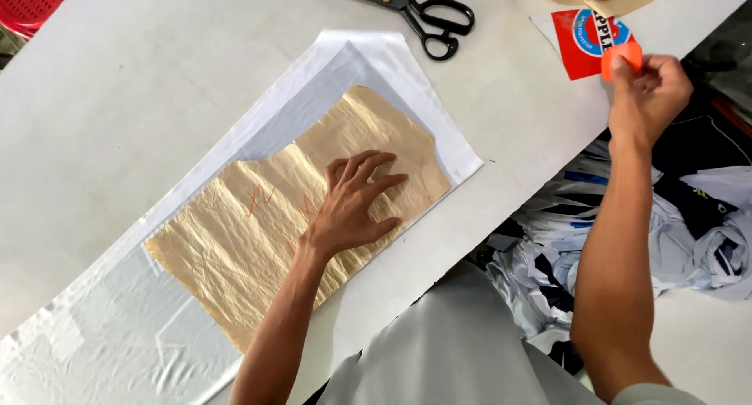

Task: Aligning fabric on a cutting table, placing a paper pattern, marking the outline, and cutting the fabric with scissors.

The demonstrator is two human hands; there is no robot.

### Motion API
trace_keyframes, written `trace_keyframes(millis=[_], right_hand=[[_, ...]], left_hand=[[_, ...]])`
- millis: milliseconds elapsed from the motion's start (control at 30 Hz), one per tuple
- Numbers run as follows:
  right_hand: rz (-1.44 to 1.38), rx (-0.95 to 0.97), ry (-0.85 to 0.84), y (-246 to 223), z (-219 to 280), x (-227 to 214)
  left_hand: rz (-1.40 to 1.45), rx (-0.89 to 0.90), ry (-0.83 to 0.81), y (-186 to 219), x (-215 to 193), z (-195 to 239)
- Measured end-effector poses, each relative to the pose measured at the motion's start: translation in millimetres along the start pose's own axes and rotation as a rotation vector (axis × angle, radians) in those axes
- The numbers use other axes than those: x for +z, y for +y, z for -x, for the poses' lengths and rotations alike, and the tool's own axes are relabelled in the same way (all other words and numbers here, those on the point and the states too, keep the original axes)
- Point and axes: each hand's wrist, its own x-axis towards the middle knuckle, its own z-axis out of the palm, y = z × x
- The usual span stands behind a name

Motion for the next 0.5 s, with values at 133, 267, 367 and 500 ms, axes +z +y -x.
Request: trace_keyframes(millis=[133, 267, 367, 500], right_hand=[[-0.042, 0.068, -0.212, -104.9, 84.2, -10.2], [-0.052, 0.071, -0.468, -161.1, 177.6, 5.3], [0.064, 0.002, -0.683, -174.9, 217.1, 14.9], [0.044, -0.075, -0.780, -162.6, 247.4, 24.8]], left_hand=[[-0.008, 0.001, -0.001, -1.2, 0.6, -0.2], [0.056, -0.089, -0.056, -3.2, 2.8, -0.4], [0.074, -0.087, -0.040, -2.3, 2.1, -0.8], [0.085, -0.095, -0.040, -0.2, 0.7, 0.4]])
